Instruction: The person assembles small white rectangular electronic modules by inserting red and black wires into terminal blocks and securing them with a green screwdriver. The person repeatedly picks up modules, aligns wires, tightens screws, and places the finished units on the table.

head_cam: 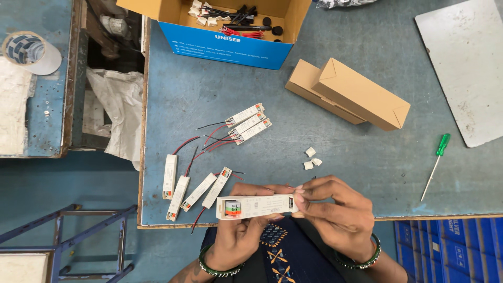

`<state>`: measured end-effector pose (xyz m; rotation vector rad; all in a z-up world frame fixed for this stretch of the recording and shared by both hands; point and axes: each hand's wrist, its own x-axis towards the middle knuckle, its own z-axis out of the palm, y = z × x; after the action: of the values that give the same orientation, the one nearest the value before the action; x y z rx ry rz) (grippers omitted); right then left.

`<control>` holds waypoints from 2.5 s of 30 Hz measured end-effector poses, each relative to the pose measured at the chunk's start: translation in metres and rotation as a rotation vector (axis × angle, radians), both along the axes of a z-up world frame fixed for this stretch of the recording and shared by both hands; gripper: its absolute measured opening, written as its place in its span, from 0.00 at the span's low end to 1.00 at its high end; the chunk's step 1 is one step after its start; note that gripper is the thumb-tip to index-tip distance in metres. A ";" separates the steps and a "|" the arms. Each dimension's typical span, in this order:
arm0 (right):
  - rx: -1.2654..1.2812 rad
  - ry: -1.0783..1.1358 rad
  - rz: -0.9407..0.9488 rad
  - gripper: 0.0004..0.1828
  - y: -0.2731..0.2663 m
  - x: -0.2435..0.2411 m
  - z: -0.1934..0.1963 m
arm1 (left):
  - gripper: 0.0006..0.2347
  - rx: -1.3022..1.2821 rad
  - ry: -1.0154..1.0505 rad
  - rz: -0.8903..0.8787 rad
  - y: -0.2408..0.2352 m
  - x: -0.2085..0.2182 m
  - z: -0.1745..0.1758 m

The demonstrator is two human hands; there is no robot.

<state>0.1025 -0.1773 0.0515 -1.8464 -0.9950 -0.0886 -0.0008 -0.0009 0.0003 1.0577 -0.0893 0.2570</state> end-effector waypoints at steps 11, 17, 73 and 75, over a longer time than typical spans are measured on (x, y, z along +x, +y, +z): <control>0.076 -0.107 -0.074 0.18 -0.008 -0.003 -0.017 | 0.15 -0.030 -0.053 -0.078 0.008 0.013 0.004; 0.330 0.140 -0.047 0.16 -0.011 -0.009 -0.017 | 0.13 -0.266 0.071 -0.002 0.012 0.017 0.004; -0.194 0.110 0.031 0.13 0.008 0.008 0.030 | 0.16 -0.193 0.152 -0.146 0.033 0.008 0.008; -0.195 0.132 -0.040 0.16 0.003 0.013 0.034 | 0.15 -0.196 0.151 -0.134 0.031 0.009 0.009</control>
<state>0.1151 -0.1743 0.0851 -2.0212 -0.9008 0.1089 0.0080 0.0299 0.0094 0.8694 0.0015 0.0622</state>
